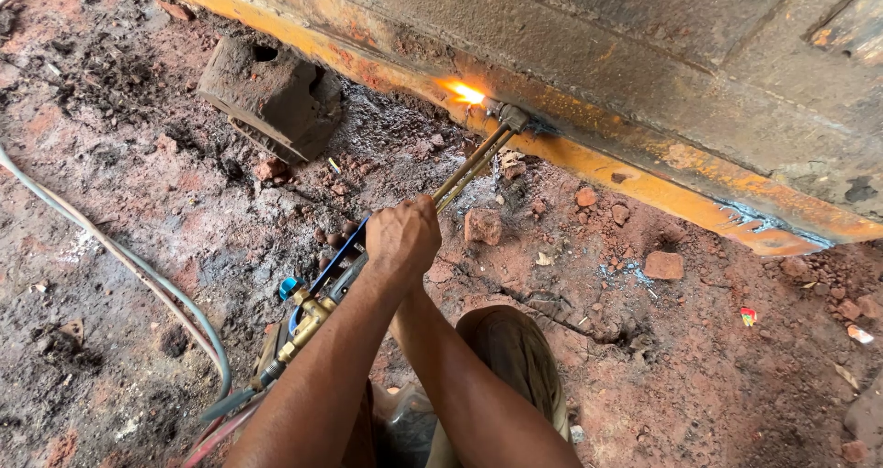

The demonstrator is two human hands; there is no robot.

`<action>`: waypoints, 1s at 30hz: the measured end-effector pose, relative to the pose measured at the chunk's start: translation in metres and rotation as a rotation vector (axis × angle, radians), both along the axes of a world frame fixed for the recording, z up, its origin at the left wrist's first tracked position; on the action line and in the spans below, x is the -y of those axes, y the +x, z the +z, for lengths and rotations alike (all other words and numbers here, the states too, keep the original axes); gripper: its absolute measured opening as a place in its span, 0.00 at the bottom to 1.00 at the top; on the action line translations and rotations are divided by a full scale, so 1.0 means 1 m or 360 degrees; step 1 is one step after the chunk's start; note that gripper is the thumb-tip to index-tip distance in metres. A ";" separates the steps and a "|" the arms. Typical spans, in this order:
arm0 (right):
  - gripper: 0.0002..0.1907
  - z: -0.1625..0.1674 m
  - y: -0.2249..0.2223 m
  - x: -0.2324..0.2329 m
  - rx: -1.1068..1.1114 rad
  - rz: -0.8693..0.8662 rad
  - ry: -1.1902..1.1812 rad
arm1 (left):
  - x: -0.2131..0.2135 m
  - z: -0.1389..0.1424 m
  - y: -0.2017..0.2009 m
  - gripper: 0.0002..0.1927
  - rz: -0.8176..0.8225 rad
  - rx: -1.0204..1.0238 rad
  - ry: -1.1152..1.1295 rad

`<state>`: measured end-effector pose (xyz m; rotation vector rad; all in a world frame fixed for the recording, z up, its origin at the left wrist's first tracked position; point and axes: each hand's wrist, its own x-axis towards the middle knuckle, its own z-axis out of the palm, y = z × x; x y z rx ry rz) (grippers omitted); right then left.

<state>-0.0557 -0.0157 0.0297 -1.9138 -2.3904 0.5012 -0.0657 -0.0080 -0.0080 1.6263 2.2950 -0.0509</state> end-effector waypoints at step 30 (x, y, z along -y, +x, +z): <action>0.22 0.000 -0.003 0.002 -0.1668 -0.0409 -0.0662 | 0.000 -0.021 -0.005 0.27 0.0191 0.0126 0.0119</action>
